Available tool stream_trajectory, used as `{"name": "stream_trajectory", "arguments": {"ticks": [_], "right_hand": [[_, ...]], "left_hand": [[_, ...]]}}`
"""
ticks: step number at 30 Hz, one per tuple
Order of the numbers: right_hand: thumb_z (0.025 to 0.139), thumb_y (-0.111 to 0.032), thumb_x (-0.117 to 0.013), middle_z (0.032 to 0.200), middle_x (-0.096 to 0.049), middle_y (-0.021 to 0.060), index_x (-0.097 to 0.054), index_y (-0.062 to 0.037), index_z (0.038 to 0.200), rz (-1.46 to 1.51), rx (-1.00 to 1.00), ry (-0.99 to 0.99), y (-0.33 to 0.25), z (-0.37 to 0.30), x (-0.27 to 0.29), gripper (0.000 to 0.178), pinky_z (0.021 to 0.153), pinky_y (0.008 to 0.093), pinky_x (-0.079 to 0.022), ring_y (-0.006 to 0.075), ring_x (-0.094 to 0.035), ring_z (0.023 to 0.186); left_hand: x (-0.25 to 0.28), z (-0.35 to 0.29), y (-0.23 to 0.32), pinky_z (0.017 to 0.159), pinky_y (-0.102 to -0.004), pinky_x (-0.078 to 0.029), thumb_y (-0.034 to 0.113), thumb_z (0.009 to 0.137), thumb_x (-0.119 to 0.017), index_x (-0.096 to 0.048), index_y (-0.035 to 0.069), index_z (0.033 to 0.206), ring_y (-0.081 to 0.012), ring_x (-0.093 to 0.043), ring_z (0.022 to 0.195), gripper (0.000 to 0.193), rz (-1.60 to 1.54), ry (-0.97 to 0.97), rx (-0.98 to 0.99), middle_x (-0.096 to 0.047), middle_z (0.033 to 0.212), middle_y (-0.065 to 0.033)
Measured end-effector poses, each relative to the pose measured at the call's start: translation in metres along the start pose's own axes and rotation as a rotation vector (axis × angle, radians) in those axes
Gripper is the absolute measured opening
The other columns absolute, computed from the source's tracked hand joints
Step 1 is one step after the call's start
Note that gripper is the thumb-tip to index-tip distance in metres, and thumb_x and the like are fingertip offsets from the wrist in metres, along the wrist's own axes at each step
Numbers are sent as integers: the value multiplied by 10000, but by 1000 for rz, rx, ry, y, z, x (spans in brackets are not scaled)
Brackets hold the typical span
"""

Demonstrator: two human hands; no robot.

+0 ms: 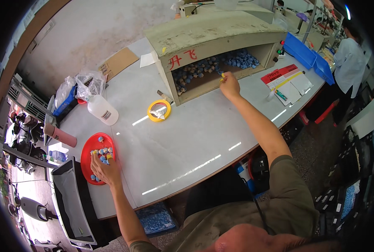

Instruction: The person repeatedly picks small blue spherical objects from a red bowl, applies a liquid from a small white bottle, and attaches yellow cylindrical pieces to them. The person places the assembled items into a wooden box on the table.

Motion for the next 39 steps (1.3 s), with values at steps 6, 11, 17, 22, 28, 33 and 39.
{"name": "stream_trajectory", "arguments": {"ticks": [6, 11, 17, 22, 28, 33, 39], "right_hand": [[848, -156, -707, 1210, -652, 146, -623, -93, 1273, -394, 293, -126, -25, 46, -33, 437, 895, 469, -557, 356, -650, 1117], [822, -225, -734, 1196, -686, 156, -596, -125, 1318, -583, 315, -82, -33, 63, -65, 524, 873, 473, -576, 364, -677, 1096], [828, -254, -744, 1080, -732, 124, -638, -102, 1220, -436, 286, -94, -23, 50, -59, 434, 834, 458, -578, 307, -711, 1025], [837, -137, -772, 937, -721, 93, -649, -10, 1022, 449, 47, -299, -34, -51, -41, 256, 735, 317, -550, 167, -686, 810], [842, -55, -744, 897, -678, 92, -614, -29, 1044, 525, 342, -475, -141, -206, -8, 242, 697, 349, -557, 222, -683, 763], [823, -11, -740, 1118, -607, 109, -575, -61, 1142, 427, 418, -481, -146, -228, -9, 363, 747, 347, -542, 233, -655, 913], [874, -127, -753, 1231, -509, 114, -476, -55, 1307, 367, 152, 107, -34, -174, 83, 519, 873, 376, -483, 233, -552, 1105]], "left_hand": [[-6, -22, 140, 1047, -478, -442, 54, 844, -738, -591, -22, 1244, -397, -555, 1235, 433, -524, -152, -256, -609, 1340, -209], [-39, -50, 218, 953, -441, -514, 48, 827, -760, -608, -3, 1177, -377, -619, 1148, 385, -742, -331, -358, -639, 1305, -189], [-60, -59, 218, 902, -395, -546, 51, 876, -736, -608, -21, 1177, -310, -685, 1063, 336, -930, -483, -191, -674, 1243, -177], [-94, -84, 209, 895, -353, -563, 108, 997, -637, -531, -82, 1290, -243, -700, 1044, 365, -1403, -837, 256, -664, 1247, -205], [-86, -107, 235, 974, -373, -565, 158, 1036, -618, -435, -100, 1355, -261, -681, 1114, 449, -1756, -1215, 583, -666, 1239, -213], [-86, -106, 226, 923, -370, -600, 94, 1029, -582, -500, -48, 1284, -247, -707, 1051, 304, -1688, -1223, 657, -664, 1166, -170], [-87, -101, 214, 861, -277, -599, 84, 1023, -584, -532, -15, 1240, -199, -701, 992, 244, -1644, -1197, 718, -659, 1079, -107]]}}
Point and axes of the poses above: each hand's wrist, its own z-axis towards the middle knuckle, its own x-axis out of the back of the hand, y = z × x, the point moved 7 cm from there along z, towards the middle knuckle
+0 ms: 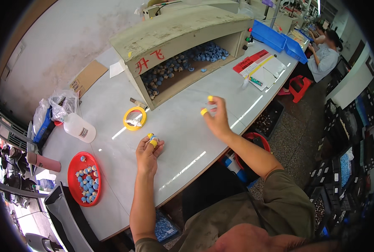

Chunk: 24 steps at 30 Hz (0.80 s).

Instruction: The person repeatedly picks small blue spherical objects from a red bowl, applies a liquid from a small white bottle, and attaches yellow cylindrical pieces to them. The person places the assembled items into a wooden box on the table.

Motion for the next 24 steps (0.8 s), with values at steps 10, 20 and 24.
{"name": "stream_trajectory", "arguments": {"ticks": [10, 20, 24], "right_hand": [[811, -501, -788, 1379, -537, 176, -528, -70, 1345, -798, -577, 246, 140, 106, 143, 734, 1079, 540, -365, 364, -479, 1336], [903, -281, -738, 1135, -677, 153, -625, -46, 1155, -684, -284, 186, 142, 105, 123, 363, 934, 459, -460, 314, -624, 1118], [924, -226, -754, 1014, -676, 103, -603, 9, 1169, -106, -166, -96, 88, 80, 39, 372, 782, 333, -525, 167, -639, 882]], "left_hand": [[-8, -3, -13, 760, -224, -588, 108, 986, -687, -582, -25, 1184, -161, -701, 889, 261, 105, -77, 85, -665, 1039, -79], [-19, 1, -19, 603, -197, -471, 88, 960, -708, -599, -90, 1261, -118, -676, 812, 367, 310, -172, 69, -721, 1052, -108], [-13, 0, -15, 621, -207, -469, 70, 941, -708, -593, -102, 1288, -111, -664, 830, 404, 329, -194, 75, -714, 1054, -100]]}}
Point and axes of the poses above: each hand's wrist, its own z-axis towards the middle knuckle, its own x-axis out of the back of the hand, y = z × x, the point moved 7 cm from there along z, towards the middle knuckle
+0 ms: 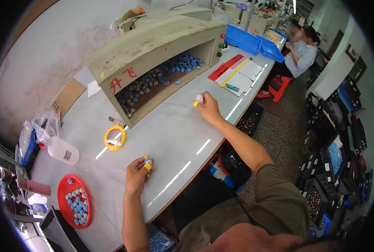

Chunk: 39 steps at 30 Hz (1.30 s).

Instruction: The person repeatedly picks small blue spherical objects from a red bowl, applies a liquid from a small white bottle, and attaches yellow cylindrical pieces to them. The person places the assembled items into a wooden box on the table.

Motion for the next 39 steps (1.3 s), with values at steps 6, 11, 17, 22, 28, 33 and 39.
{"name": "stream_trajectory", "arguments": {"ticks": [6, 11, 17, 22, 28, 33, 39], "right_hand": [[964, -150, -686, 986, -711, 128, -567, 7, 1259, 297, 30, -568, -120, -103, -86, 354, 752, 306, -527, 158, -659, 881], [929, -120, -712, 972, -702, 122, -585, 13, 1255, 432, 250, -571, -145, -139, -108, 374, 714, 291, -520, 149, -631, 817], [885, -105, -736, 883, -706, 120, -636, 11, 1059, 433, 279, -556, -138, -141, -104, 232, 646, 294, -512, 159, -649, 722], [868, -107, -730, 746, -654, 126, -627, 2, 1008, 357, 606, -397, -150, -147, -103, 206, 533, 330, -463, 235, -584, 559], [856, -107, -731, 701, -640, 131, -623, 8, 988, 348, 658, -394, -158, -149, -104, 206, 504, 354, -436, 250, -563, 523], [837, -113, -741, 715, -651, 131, -625, 2, 977, 311, 701, -372, -161, -151, -102, 216, 517, 360, -448, 262, -577, 533], [788, -119, -775, 720, -654, 106, -629, -23, 962, 192, 816, -315, -168, -157, -97, 247, 518, 363, -441, 266, -577, 537]], "left_hand": [[-1, 2, -3, 663, -212, -470, 76, 938, -713, -593, -87, 1295, -109, -653, 849, 410, -35, -62, 72, -716, 1109, -120], [4, -3, -3, 722, -228, -535, 110, 946, -737, -595, -82, 1308, -138, -698, 923, 434, -67, -41, 98, -720, 1104, -110], [1, 5, -11, 732, -233, -554, 142, 961, -734, -622, -84, 1279, -134, -701, 912, 406, -31, -146, 106, -727, 1072, -113], [-5, 1, -3, 722, -231, -554, 170, 982, -711, -636, -93, 1254, -122, -691, 862, 385, 42, -195, 107, -732, 993, -100], [-4, 1, -4, 721, -231, -555, 172, 986, -709, -653, -91, 1233, -106, -680, 837, 365, 64, -193, 109, -732, 1005, -106], [-6, 0, -3, 735, -225, -561, 171, 988, -703, -654, -91, 1229, -106, -683, 833, 359, 43, -186, 98, -733, 1034, -117], [-2, 3, -8, 800, -242, -587, 153, 992, -676, -632, -98, 1247, -154, -724, 933, 361, -54, -141, 85, -729, 1070, -138]]}}
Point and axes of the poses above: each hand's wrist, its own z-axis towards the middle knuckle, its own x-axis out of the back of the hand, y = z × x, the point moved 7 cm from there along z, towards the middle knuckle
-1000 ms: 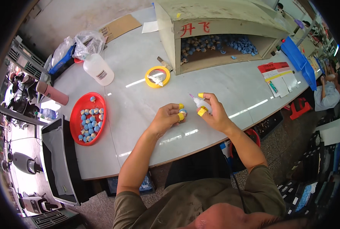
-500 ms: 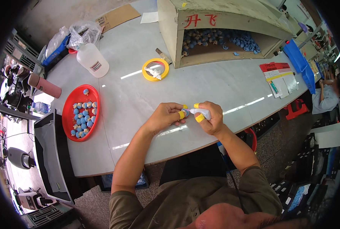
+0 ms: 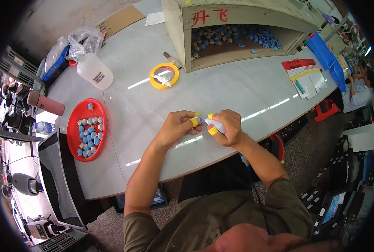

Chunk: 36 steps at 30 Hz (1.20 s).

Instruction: The person repeatedly picks small blue spherical objects from a red bowl, applies a liquid from a small white bottle, and attaches yellow cylindrical pieces to them. The person places the assembled items into a wooden box on the table.

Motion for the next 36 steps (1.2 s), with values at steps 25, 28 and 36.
{"name": "stream_trajectory", "arguments": {"ticks": [25, 28, 36], "right_hand": [[759, -108, -813, 733, -641, 96, -617, -14, 973, -61, 57, 2, -10, 3, 2, 306, 525, 365, -449, 267, -597, 564], [757, -109, -814, 739, -644, 96, -617, -14, 973, -68, 58, 5, -9, 1, 2, 307, 525, 365, -448, 267, -597, 566], [751, -99, -807, 747, -651, 99, -612, -14, 978, -70, 57, -9, -9, -2, 2, 311, 521, 369, -450, 271, -597, 566]], "left_hand": [[-2, 0, 0, 840, -265, -603, 104, 995, -653, -606, -122, 1255, -209, -741, 983, 348, -9, 47, -12, -718, 1094, -155], [-3, -1, 3, 822, -261, -598, 136, 992, -677, -580, -157, 1276, -174, -714, 955, 420, -13, 44, -5, -717, 1083, -162], [-3, -2, 4, 837, -265, -600, 113, 995, -648, -611, -123, 1256, -195, -732, 974, 354, -14, 63, 11, -720, 1095, -156]]}}
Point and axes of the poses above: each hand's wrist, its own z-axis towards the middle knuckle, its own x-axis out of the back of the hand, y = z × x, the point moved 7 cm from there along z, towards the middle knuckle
